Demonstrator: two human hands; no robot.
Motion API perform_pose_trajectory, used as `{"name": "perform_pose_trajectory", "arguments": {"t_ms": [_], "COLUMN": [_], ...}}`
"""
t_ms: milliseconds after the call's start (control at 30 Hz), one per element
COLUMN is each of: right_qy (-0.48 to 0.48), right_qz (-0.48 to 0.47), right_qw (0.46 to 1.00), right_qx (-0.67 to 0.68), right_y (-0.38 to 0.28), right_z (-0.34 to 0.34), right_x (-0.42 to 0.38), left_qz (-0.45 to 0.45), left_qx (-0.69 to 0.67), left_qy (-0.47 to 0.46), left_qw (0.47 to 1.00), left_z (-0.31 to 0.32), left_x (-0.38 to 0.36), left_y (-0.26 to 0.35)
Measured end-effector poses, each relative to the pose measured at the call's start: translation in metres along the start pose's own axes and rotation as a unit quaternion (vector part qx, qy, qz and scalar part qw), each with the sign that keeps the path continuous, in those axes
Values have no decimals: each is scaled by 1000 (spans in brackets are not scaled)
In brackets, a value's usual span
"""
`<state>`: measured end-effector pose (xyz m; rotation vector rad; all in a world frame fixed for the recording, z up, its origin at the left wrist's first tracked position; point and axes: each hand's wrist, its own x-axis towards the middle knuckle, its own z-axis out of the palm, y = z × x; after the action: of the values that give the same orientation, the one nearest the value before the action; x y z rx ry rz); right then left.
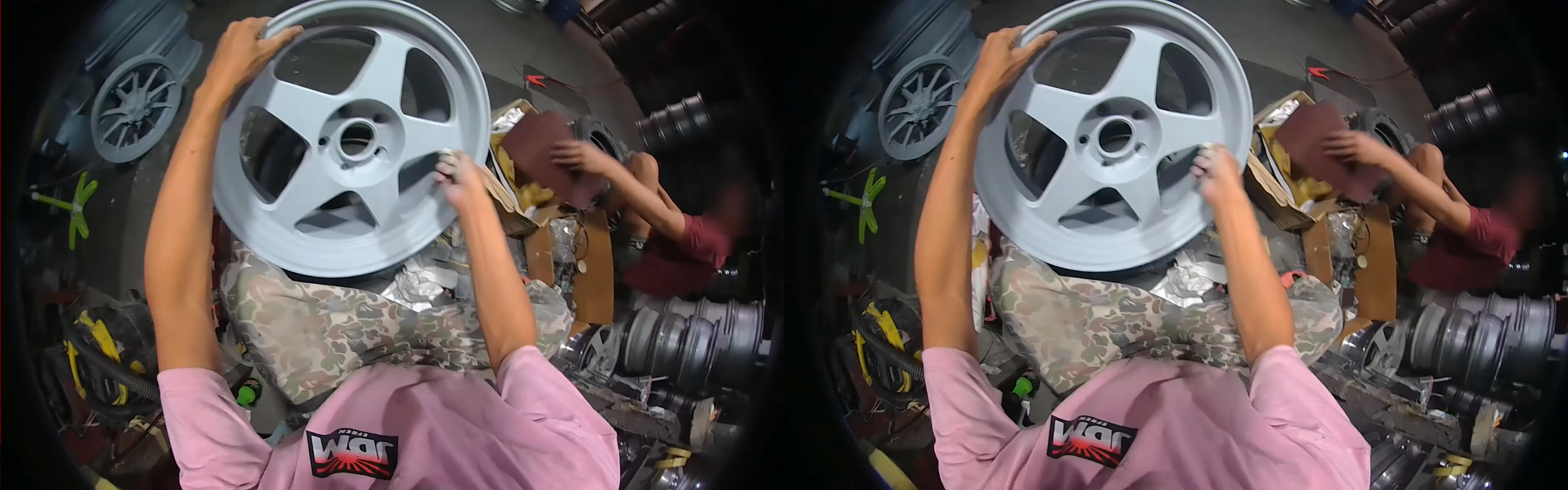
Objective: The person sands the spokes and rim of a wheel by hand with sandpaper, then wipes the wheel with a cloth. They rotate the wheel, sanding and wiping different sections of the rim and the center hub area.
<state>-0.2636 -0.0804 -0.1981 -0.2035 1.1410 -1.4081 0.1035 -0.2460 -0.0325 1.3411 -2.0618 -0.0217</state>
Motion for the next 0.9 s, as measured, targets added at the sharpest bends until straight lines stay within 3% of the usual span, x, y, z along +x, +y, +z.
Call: {"name": "perform_pose_trajectory", "arguments": {"t_ms": [67, 100, 133, 200, 233, 300, 367, 400, 433, 467, 533, 600, 667, 733, 767, 867, 900], "right_qy": [42, -58, -32, -53, -57, -177, -146, -104, -84, -94, -97, -188, -181, -98, -77, -99, -126], "right_qz": [-114, -63, -226, -394, -394, -326, -344, -394, -428, -383, -425, -325, -375, -417, -356, -368, -386], "right_qw": [946, 930, 774, 617, 618, 321, 170, 130, 147, 177, 109, 190, 163, 145, 189, 156, 261], "right_qx": [-302, -357, -591, -679, -678, -872, -912, -904, -888, -902, -894, -907, -895, -892, -912, -911, -876], "right_y": [41, 58, 77, 83, 77, 50, 16, -8, -37, -51, -23, 13, 0, -44, -57, 3, 30], "right_z": [28, 27, 18, -2, -14, -41, -47, -47, -32, -19, -40, -47, -53, -29, -9, -40, -53], "right_x": [-33, -50, -55, -78, -88, -99, -69, -52, -50, -50, -51, -69, -64, -53, -54, -57, -68], "left_qz": [12, 7, 2, 12, 15, 20, 20, 20, 9, -4, -15, -4, -6, 24, 15, 2, 0], "left_qx": [-53, -72, -72, -12, 13, -19, -31, -28, -30, -31, -23, -46, -25, -11, -26, -29, -28], "left_qy": [-24, -12, -8, -22, -8, 6, 10, 7, -9, -24, -32, -15, -23, 5, -14, -31, -27], "left_qw": [998, 997, 997, 1000, 1000, 1000, 999, 999, 999, 999, 999, 999, 999, 1000, 999, 999, 999], "left_z": [-5, 0, -1, -4, -4, -2, 2, 2, -1, -3, -3, -4, -3, 3, -2, -4, -3], "left_x": [2, 3, 5, 2, 1, 1, 1, -2, -1, 1, 0, -1, 2, 4, 1, 2, 2], "left_y": [1, -7, -8, -6, -4, 2, -8, -8, -6, -4, -2, 0, -3, -5, 0, -2, -1]}}
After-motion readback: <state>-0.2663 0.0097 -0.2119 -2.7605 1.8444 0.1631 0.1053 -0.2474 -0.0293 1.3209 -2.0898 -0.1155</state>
